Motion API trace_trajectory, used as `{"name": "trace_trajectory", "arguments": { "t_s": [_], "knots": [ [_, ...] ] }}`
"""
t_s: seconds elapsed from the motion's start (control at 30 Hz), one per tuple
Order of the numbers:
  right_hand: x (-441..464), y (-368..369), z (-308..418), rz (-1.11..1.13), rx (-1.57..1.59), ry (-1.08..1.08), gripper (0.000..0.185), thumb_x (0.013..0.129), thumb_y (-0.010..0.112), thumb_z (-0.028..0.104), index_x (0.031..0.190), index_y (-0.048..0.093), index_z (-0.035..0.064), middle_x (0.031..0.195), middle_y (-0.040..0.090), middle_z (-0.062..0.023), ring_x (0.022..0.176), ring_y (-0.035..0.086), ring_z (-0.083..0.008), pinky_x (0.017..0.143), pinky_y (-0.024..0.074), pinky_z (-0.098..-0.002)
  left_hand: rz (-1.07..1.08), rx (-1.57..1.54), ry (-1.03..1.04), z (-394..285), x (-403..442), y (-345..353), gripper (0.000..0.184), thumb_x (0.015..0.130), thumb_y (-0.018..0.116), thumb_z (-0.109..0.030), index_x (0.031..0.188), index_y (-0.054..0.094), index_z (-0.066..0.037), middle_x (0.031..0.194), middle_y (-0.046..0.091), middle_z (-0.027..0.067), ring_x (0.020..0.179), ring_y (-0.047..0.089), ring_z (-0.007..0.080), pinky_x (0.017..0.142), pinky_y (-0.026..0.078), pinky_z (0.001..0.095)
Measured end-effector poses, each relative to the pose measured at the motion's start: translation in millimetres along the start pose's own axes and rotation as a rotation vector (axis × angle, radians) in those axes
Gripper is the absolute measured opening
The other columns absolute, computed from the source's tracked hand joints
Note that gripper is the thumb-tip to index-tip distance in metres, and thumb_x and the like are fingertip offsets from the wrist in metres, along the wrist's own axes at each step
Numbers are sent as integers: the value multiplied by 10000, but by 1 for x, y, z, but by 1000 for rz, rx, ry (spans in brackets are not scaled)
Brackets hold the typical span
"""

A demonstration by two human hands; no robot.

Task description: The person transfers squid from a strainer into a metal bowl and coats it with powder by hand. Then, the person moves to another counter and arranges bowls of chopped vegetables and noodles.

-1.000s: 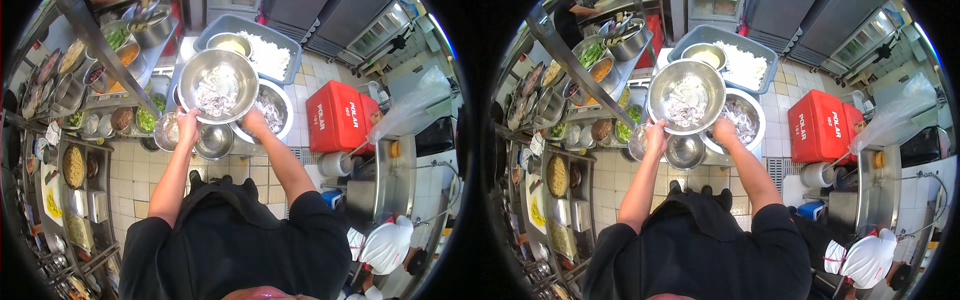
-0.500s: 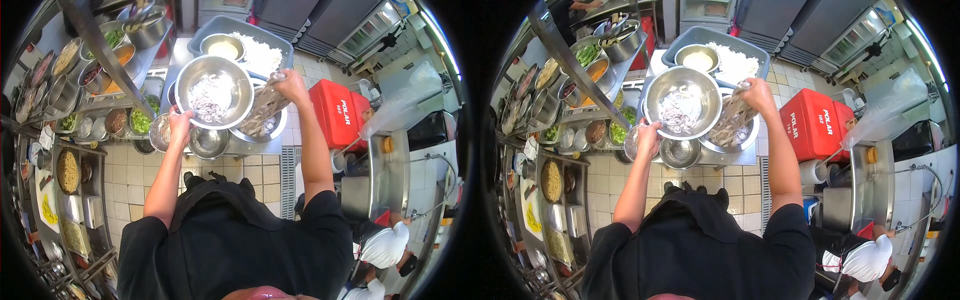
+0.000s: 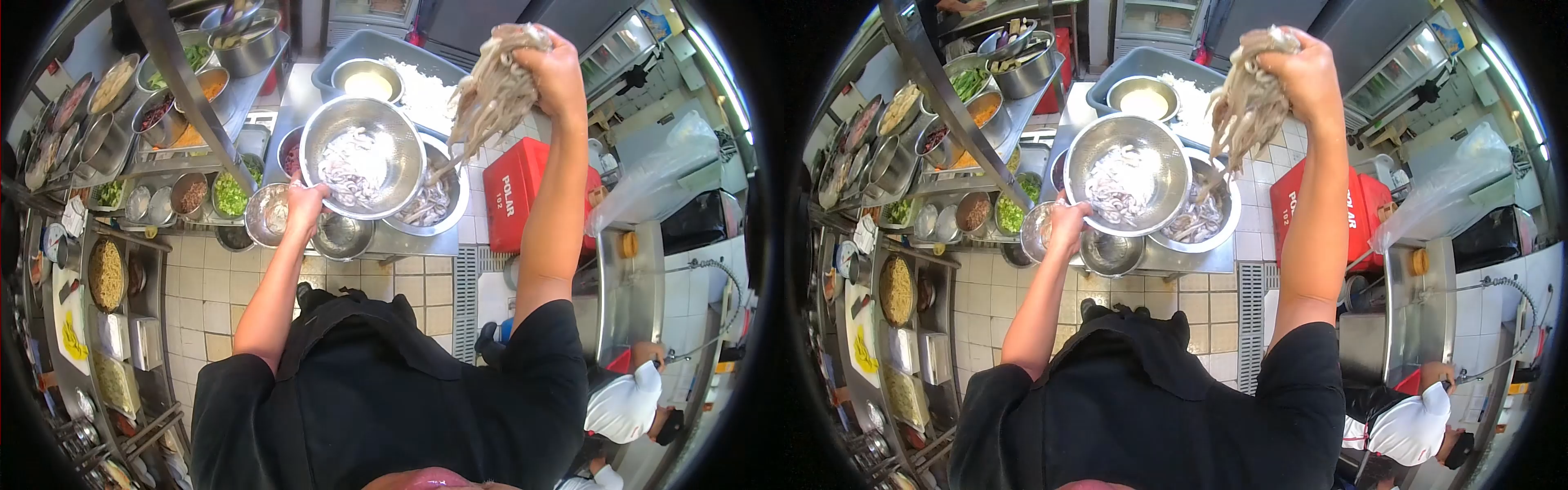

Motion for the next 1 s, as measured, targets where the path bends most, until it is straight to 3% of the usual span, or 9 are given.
{"name": "trace_trajectory", "arguments": {
  "t_s": [0.23,0.33,0.4,0.5,0.6,0.7,0.77,0.83,1.0],
  "knots": [
    [-12,56,-12,10,410,-24,243,697,583,-57,930,651,-44,859,686,-105,729,667,-170,680,548,-289,2,64,-20,33,4,19,427,671,519,52,1093,521,-11,796,595,68,537,550,139,405,448,261],
    [-47,106,-104,-41,241,124,268,702,651,12,967,684,36,868,685,-51,743,627,-106,709,501,-243,7,70,-10,34,-2,23,279,668,522,48,939,571,0,707,560,47,502,500,125,400,419,266],
    [-75,152,-162,244,47,175,299,706,638,24,1001,687,26,851,678,-57,731,617,-122,696,490,-253,18,58,-35,38,0,20,218,668,514,52,874,567,3,683,547,40,501,499,123,395,402,262],
    [-102,124,-183,330,-227,399,286,714,621,28,993,685,22,841,679,-70,725,629,-139,660,498,-264,-11,-51,-148,50,6,5,144,669,491,69,781,550,1,665,532,39,496,501,129,390,385,260],
    [-106,53,-247,-53,-27,472,223,769,612,121,942,678,-4,840,681,-115,702,651,-164,632,524,-311,-10,-35,-103,52,7,-5,115,679,499,56,773,552,15,698,552,58,541,545,164,406,440,282],
    [-146,50,-334,384,-522,785,329,788,627,281,944,685,-4,917,681,-169,766,669,-228,703,537,-350,-32,-59,-138,55,5,-7,138,687,507,42,812,563,34,751,587,82,577,581,176,442,497,297],
    [-196,95,-386,948,-1112,522,453,768,624,420,963,694,18,1022,662,-200,907,660,-300,793,527,-379,-50,-57,-151,58,5,-10,151,692,509,35,831,567,45,776,602,96,594,598,183,462,524,305],
    [-236,136,-360,1140,-1069,540,508,723,663,431,1018,683,18,1093,645,-192,1028,625,-317,858,506,-387,-52,-38,-148,64,7,-11,163,695,511,29,845,569,56,794,613,107,607,610,190,478,544,313],
    [-240,150,-368,859,-948,710,532,651,711,358,1042,666,0,1115,640,-180,1033,626,-308,867,502,-404,-68,-27,-125,67,8,-9,145,697,511,27,827,570,49,766,606,102,581,601,187,452,526,308]
  ]
}}
Point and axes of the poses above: each hand's wrist, its own x-axis towards the middle knuckle, its own y-axis out of the palm, z = x × y, the point moved 8 cm from there along x, towards the middle knuckle
